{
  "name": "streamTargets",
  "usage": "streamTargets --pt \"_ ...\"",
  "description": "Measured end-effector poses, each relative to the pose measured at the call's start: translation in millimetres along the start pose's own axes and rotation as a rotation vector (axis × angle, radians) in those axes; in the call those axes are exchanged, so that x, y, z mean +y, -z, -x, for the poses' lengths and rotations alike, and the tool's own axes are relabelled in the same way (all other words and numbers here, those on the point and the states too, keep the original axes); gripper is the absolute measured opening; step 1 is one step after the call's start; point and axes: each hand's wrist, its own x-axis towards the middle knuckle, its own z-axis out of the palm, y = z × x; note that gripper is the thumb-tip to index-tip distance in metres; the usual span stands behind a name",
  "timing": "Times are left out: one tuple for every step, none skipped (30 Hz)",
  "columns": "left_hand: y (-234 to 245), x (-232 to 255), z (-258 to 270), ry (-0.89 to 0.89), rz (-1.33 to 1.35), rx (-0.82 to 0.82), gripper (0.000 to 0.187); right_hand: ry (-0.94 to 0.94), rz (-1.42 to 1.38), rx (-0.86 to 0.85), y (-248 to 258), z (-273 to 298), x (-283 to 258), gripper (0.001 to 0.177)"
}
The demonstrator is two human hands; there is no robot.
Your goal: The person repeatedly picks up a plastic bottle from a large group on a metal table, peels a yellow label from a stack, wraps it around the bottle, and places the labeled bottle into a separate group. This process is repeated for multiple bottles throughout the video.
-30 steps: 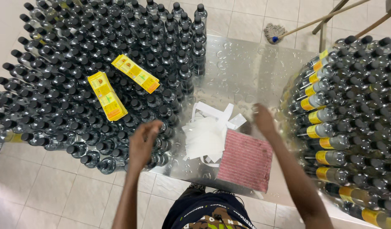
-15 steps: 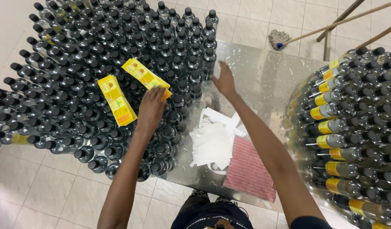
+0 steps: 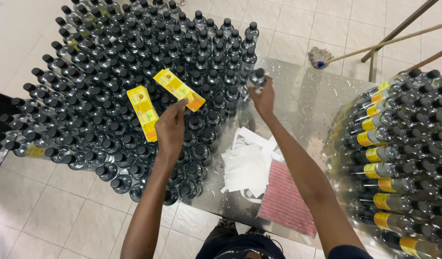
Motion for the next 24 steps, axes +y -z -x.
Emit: streamTargets --pt "4.7 11.0 2.7 0.001 0.003 0.0 0.026 0.0 0.003 0.001 21.5 15.9 -15.7 0.064" --pt "8.8 22.2 5.4 0.094 0.08 0.057 0.025 -0.016 0.0 0.007 43.3 31.5 -31.2 0.065" --pt "12.1 34.0 6.2 0.183 0.159 0.113 0.025 -0.029 -0.004 0.017 66.0 45.1 -47.0 0.068" --pt "9.6 39.2 11.3 0.179 0.163 0.112 0.025 -0.027 -0.002 0.022 90.0 61.6 -62.8 0.068" --pt "6.9 44.8 18.3 0.271 0.285 0.12 0.029 -0.109 0.048 -0.007 115.2 81.2 -78.0 0.071" --pt "3.8 50.7 25.6 0.363 0.406 0.125 0.033 -0.191 0.097 -0.036 140.6 101.2 -93.0 0.074" --pt "-5.9 48.8 34.7 0.359 0.413 0.118 0.033 -0.193 0.101 -0.026 156.5 119.6 -92.1 0.074" --pt "-16.1 47.4 44.0 0.428 0.527 0.104 0.037 -0.356 0.166 -0.109 172.8 138.2 -90.9 0.074" --pt "-26.9 46.6 53.5 0.498 0.64 0.084 0.042 -0.522 0.228 -0.187 190.0 158.4 -89.8 0.076" --pt "-36.4 50.7 60.8 0.495 0.647 0.071 0.042 -0.528 0.23 -0.174 197.2 178.2 -77.8 0.076" --pt "-47.4 54.3 66.4 0.514 0.7 0.028 0.043 -0.552 0.372 -0.276 204.6 197.7 -65.4 0.069" --pt "-58.7 58.1 72.5 0.534 0.753 -0.016 0.043 -0.576 0.513 -0.38 211.8 217.4 -52.9 0.064" --pt "-68.7 64.6 78.8 0.534 0.759 -0.033 0.043 -0.589 0.515 -0.367 215.4 235.4 -29.5 0.064" --pt "-78.6 71.2 85.4 0.565 0.817 -0.055 0.04 -0.658 0.514 -0.379 219.0 253.8 -6.2 0.069" --pt "-87.1 76.9 91.5 0.595 0.872 -0.078 0.037 -0.728 0.51 -0.392 220.2 272.2 16.7 0.075" --pt "-96.0 78.6 99.2 0.595 0.875 -0.094 0.037 -0.739 0.507 -0.381 221.4 286.4 23.8 0.075" --pt "-104.9 80.8 107.0 0.605 0.89 -0.128 0.033 -0.714 0.511 -0.389 222.7 298.4 31.0 0.072" --pt "-113.3 83.1 115.0 0.616 0.906 -0.162 0.031 -0.689 0.514 -0.397 223.8 310.7 38.0 0.073" --pt "-114.9 92.4 119.0 0.615 0.911 -0.169 0.031 -0.693 0.517 -0.39 223.9 311.8 19.5 0.073" --pt "-116.2 101.7 123.1 0.626 0.912 -0.19 0.03 -0.693 0.572 -0.425 223.6 312.8 0.7 0.075" --pt "-117.4 110.7 125.5 0.634 0.913 -0.21 0.03 -0.69 0.627 -0.458 222.4 311.6 -18.0 0.079" --pt "-117.8 122.0 127.7 0.631 0.918 -0.216 0.03 -0.692 0.629 -0.451 217.9 318.1 -5.1 0.079" --pt "-117.2 132.6 129.9 0.651 0.899 -0.224 0.03 -0.717 0.557 -0.422 212.1 324.1 7.8 0.079" --pt "-116.7 143.2 132.3 0.671 0.879 -0.231 0.03 -0.741 0.484 -0.394 206.3 330.0 21.0 0.08"
